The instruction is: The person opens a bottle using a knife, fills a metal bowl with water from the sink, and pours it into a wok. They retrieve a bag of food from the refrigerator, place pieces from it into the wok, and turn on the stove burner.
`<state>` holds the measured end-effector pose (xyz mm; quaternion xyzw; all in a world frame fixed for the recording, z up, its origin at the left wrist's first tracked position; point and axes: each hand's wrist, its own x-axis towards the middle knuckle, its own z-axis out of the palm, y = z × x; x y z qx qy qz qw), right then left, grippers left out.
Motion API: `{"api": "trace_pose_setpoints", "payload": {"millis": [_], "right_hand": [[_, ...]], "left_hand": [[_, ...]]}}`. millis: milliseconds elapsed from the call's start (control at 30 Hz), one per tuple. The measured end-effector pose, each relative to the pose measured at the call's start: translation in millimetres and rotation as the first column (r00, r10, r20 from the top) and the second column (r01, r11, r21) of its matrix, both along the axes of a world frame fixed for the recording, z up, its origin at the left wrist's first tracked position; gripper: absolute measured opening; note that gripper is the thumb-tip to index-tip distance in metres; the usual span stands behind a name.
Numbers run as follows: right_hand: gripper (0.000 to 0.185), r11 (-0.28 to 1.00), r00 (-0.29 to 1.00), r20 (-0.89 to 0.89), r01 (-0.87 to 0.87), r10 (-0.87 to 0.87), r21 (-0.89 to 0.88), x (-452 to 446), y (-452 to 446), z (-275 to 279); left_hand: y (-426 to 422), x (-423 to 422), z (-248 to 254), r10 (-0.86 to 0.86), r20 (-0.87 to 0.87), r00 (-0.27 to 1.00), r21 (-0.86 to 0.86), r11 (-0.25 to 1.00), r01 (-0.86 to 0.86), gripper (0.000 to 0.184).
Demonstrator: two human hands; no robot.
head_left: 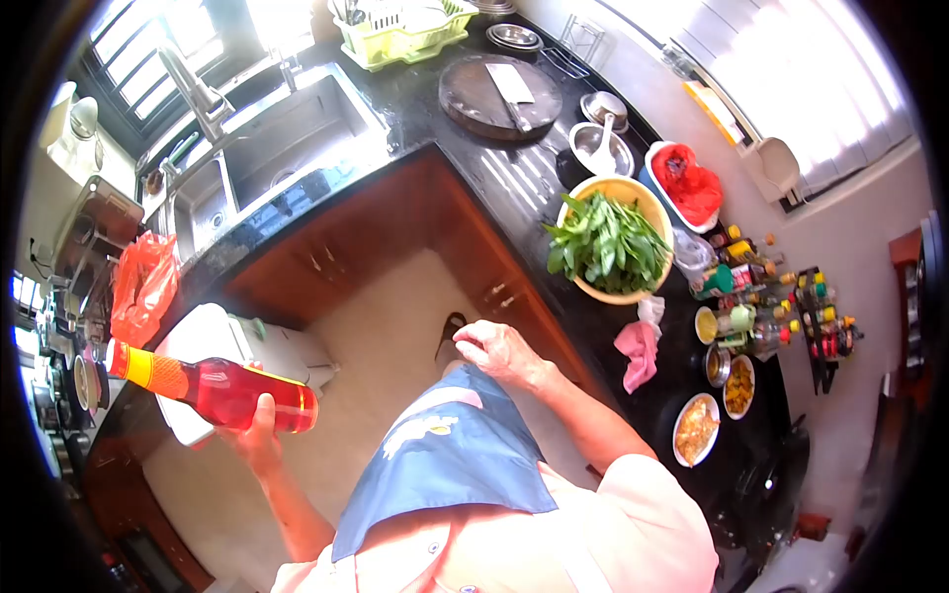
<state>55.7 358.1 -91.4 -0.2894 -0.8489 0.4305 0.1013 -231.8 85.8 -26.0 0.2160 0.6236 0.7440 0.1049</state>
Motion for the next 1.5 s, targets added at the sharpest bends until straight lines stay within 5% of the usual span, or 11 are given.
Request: {"api": "trace_pose_setpoints", "payload": {"millis": [333,467,633,933,1033,1133,1300,1433,1500], "right_hand": [[0.027,0.983,0.993,-0.076,-0.102,0.092,-0.15,-159.1,155.5,10.7],[0.022,0.967,0.959,-0.134,-0.241,0.251,0.084,-238.1,208.2,22.3],[0.021,0.944,0.93,-0.165,-0.329,0.329,0.029,-330.6,237.3,36.4],[0.018,0.938,0.97,-0.09,-0.192,0.226,0.289,-480.5,291.7,76.8],[0.013,0.748,0.975,-0.11,-0.073,0.191,0.66,-531.5,337.7,105.0],[0.016,0.521,0.984,-0.045,-0.052,0.171,0.852,-585.9,383.8,134.1],[0.011,0.152,0.958,0.134,-0.177,0.255,0.973,-686.1,470.1,139.0],[0.022,-0.045,0.9,0.416,-0.414,0.127,0.909,-774.5,531.7,125.5],[0.028,-0.16,0.904,0.414,-0.395,0.107,0.905,-814.8,563.6,105.7]], "left_hand": [[94.8,-72.7,28.2,0.239,-0.089,0.967,-0.012,0.97,-0.241,0.079],[121.9,-90.5,30.4,0.327,-0.004,0.945,-0.009,0.945,-0.327,0.088],[129.8,-133.9,26.7,0.409,-0.013,0.913,-0.057,0.911,-0.409,0.082],[165.0,-283.6,14.6,0.33,0.034,0.943,-0.111,0.939,-0.325,0.061],[173.4,-322.2,12.0,0.314,0.054,0.948,-0.178,0.937,-0.301,0.058],[178.3,-349.9,2.6,0.317,0.017,0.948,-0.219,0.927,-0.306,0.056],[193.2,-368.0,-6.7,0.388,-0.007,0.922,-0.314,0.874,-0.37,0.06],[208.7,-365.3,-17.2,0.471,0.047,0.881,-0.298,0.848,-0.438,0.062],[218.8,-354.9,-26.2,0.518,0.105,0.849,-0.291,0.832,-0.472,0.068]]}}
